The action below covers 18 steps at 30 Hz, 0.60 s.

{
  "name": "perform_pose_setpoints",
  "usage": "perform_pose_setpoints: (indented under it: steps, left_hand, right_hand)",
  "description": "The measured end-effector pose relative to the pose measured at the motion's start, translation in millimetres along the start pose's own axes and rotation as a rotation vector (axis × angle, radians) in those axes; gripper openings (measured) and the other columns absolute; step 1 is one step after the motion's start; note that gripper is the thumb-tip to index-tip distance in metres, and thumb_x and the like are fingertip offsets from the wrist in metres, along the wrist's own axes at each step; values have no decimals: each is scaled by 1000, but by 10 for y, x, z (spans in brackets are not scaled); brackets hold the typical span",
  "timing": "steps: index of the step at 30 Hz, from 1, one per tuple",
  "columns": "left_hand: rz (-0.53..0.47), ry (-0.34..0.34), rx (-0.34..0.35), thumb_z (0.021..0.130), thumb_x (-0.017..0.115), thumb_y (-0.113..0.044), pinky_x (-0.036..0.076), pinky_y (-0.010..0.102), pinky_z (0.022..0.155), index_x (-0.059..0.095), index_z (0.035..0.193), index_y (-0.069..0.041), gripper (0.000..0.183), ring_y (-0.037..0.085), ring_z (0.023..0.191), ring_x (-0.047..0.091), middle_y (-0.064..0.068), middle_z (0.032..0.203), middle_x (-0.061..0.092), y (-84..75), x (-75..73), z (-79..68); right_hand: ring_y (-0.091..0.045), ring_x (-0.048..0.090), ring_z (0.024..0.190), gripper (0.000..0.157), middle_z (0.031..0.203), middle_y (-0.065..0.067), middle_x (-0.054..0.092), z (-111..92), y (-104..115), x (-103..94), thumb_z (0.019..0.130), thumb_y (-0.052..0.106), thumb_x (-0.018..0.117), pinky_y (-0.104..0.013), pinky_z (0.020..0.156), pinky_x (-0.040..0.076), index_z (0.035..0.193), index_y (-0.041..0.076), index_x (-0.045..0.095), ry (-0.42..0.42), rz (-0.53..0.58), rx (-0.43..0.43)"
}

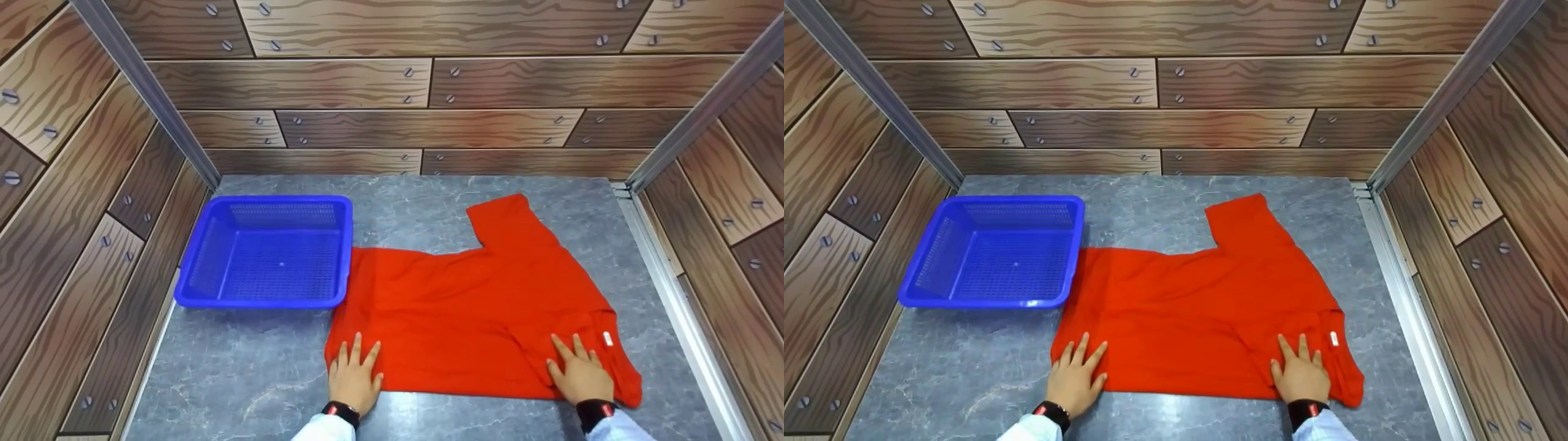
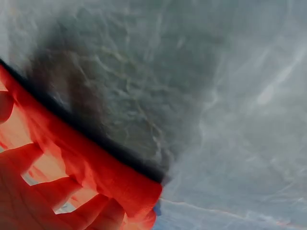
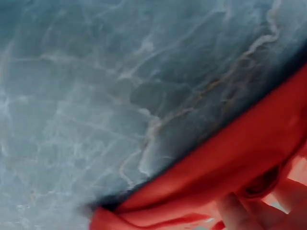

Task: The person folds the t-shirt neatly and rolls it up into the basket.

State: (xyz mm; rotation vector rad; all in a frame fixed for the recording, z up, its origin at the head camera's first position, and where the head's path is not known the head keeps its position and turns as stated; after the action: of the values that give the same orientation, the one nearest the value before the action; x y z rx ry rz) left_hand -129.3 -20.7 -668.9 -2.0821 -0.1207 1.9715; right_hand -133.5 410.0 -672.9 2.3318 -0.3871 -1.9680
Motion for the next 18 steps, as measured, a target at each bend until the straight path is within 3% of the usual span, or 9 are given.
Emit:
perform_pose_setpoints:
  steps: [7, 10, 13, 14, 18]
  left_hand:
    - [28, -15, 10, 84, 68, -40, 42, 57, 102, 55, 139, -28, 58, 45, 133, 44, 15, 151, 44, -7, -8, -103]
    - [35, -15, 14, 84, 68, -40, 43, 57, 100, 56, 138, -29, 57, 45, 132, 44, 15, 150, 45, -16, 5, -124]
    - [19, -28, 12, 84, 67, -41, 43, 58, 99, 60, 134, -27, 52, 45, 129, 47, 15, 146, 49, -2, -11, -124]
    - [6, -43, 9, 84, 67, -40, 43, 57, 99, 62, 131, -25, 50, 45, 128, 47, 16, 143, 51, 12, -29, -107]
    - [-92, -160, -39, 86, 66, -35, 44, 57, 98, 68, 120, -15, 40, 45, 124, 48, 19, 129, 57, 154, -190, 67]
  right_hand:
    - [-65, 47, 114, 56, 143, -38, 39, -54, 37, -22, 91, 35, 59, -68, 94, 41, 141, 10, 52, 23, -5, 22]
    - [-61, 54, 108, 54, 140, -36, 44, -98, -13, -26, 91, 36, 57, -66, 89, 45, 137, 9, 56, 11, -2, 57]
    - [-56, 60, 94, 48, 129, -31, 57, -104, -74, -103, 92, 35, 56, -66, 76, 48, 130, 7, 61, -88, 25, 111]
    - [-54, 60, 90, 45, 122, -30, 61, -94, -87, -162, 91, 34, 57, -65, 72, 48, 126, 6, 63, -157, 45, 121]
    - [-53, 54, 92, 34, 108, -30, 63, 33, -128, -440, 90, 22, 59, -60, 78, 44, 114, 0, 67, -427, 186, 105]
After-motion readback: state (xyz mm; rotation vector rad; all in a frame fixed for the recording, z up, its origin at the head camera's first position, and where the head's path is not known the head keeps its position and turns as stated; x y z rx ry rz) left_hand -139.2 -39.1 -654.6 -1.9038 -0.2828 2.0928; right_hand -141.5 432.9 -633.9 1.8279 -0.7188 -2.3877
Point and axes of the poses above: each hand's wrist, its own z-axis towards the middle knuckle, its own x-axis out of the palm, y = z × x, the point moved 9 cm from there along z, towards the middle knuckle
